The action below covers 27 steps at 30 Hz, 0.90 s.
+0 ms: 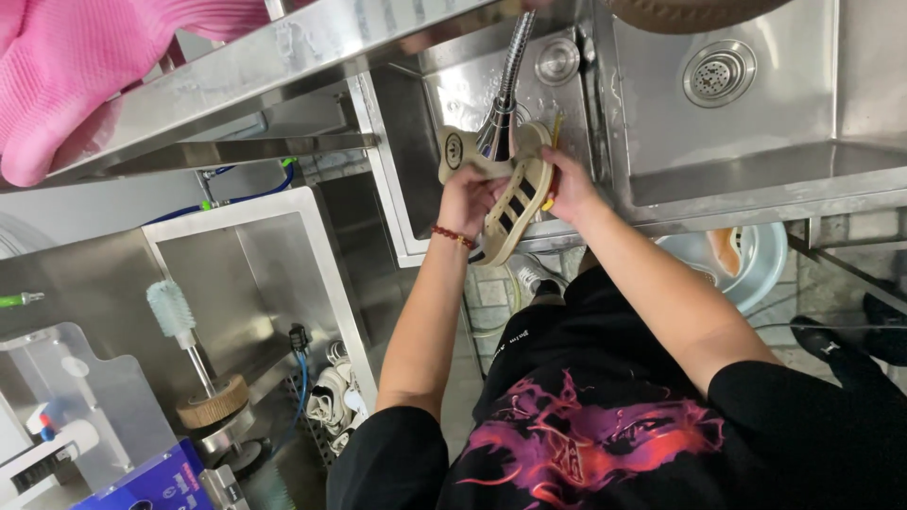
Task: The person scrubs a beige sneaker with a yellow brush under running water in a stainless steel sink, repeatedly rinsing and rotating the shoe to clean different areas. The person continues scrubbing the upper, sides, and sole of the shoe throughout the clip.
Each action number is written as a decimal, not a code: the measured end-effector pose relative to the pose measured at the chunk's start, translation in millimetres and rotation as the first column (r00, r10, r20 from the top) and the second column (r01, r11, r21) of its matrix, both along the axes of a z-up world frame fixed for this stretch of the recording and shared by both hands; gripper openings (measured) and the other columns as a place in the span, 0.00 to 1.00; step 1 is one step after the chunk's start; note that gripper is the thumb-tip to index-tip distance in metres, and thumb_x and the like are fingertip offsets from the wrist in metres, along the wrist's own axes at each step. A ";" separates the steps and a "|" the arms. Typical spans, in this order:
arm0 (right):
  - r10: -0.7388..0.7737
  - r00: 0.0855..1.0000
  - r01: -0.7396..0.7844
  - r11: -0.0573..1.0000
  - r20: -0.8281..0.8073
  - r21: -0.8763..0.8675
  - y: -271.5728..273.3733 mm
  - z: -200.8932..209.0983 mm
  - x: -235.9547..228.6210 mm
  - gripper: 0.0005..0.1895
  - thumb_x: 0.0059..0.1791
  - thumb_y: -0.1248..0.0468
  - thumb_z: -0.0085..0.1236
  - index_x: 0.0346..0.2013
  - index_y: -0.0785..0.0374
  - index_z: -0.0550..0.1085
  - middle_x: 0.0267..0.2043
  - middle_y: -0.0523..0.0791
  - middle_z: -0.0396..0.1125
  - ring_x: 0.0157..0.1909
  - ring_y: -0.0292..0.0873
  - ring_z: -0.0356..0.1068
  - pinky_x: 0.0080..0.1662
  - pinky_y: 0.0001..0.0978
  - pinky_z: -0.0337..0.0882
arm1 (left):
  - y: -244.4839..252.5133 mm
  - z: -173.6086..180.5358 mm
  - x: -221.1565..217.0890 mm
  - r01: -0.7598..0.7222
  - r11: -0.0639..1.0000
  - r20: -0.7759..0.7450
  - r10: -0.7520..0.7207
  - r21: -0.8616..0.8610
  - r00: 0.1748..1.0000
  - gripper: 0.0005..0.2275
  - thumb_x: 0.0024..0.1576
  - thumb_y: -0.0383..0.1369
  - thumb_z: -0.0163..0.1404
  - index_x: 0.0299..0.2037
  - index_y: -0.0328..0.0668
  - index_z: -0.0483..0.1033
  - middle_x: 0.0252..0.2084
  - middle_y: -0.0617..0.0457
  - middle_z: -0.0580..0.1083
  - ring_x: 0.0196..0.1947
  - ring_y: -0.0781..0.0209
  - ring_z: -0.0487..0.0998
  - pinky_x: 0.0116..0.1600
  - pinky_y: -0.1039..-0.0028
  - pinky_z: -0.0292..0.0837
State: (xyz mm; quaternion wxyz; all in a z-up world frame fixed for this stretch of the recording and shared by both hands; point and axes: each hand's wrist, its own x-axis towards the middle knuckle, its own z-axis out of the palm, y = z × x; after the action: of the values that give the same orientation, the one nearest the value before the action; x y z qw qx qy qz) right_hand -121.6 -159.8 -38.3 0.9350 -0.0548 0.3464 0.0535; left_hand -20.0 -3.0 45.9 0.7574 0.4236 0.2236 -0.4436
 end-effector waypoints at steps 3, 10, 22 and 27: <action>0.010 0.998 -0.009 1.000 0.062 -0.022 11.4 -66.1 -1.3 0.17 0.53 0.55 0.58 0.48 0.65 0.72 0.38 0.46 0.72 0.29 0.39 0.71 0.29 0.28 0.70 | 43.6 -91.0 -19.6 0.027 0.929 0.035 -0.015 -0.368 0.999 0.20 0.64 0.29 0.45 0.60 0.14 0.70 0.53 0.26 0.74 0.46 0.41 0.74 0.49 0.58 0.71; -0.123 0.984 0.140 0.981 0.125 -0.132 9.0 -11.8 13.8 0.13 0.53 0.59 0.59 0.50 0.57 0.71 0.35 0.42 0.71 0.23 0.35 0.67 0.20 0.25 0.61 | 14.1 -13.7 -38.7 0.059 0.992 0.226 -0.032 -0.112 0.973 0.31 0.42 0.24 0.46 0.62 0.30 0.65 0.66 0.43 0.67 0.67 0.54 0.70 0.71 0.60 0.66; -0.032 0.980 0.128 0.855 0.196 -0.503 4.2 12.1 16.6 0.32 0.49 0.72 0.57 0.67 0.58 0.62 0.43 0.41 0.67 0.32 0.31 0.67 0.30 0.22 0.66 | -6.6 -21.3 -16.5 -0.210 0.976 -0.245 0.188 -0.064 0.951 0.39 0.55 0.69 0.37 0.42 0.32 0.74 0.37 0.47 0.74 0.36 0.56 0.75 0.46 0.68 0.73; 0.186 0.964 -0.050 0.827 0.189 -0.559 -9.9 19.8 17.1 0.35 0.49 0.72 0.57 0.70 0.63 0.57 0.39 0.43 0.65 0.25 0.30 0.61 0.22 0.22 0.56 | 11.1 -83.0 -4.8 -0.241 0.932 -0.313 0.152 -0.270 0.938 0.18 0.62 0.49 0.41 0.44 0.41 0.73 0.36 0.51 0.73 0.28 0.60 0.71 0.28 0.75 0.63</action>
State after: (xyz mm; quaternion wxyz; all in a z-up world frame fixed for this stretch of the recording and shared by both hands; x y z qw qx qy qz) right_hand -104.5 -169.6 -18.5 0.9087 -0.3483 0.2300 0.0029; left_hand -24.9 8.1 -37.1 0.8140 0.2085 0.3017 -0.4505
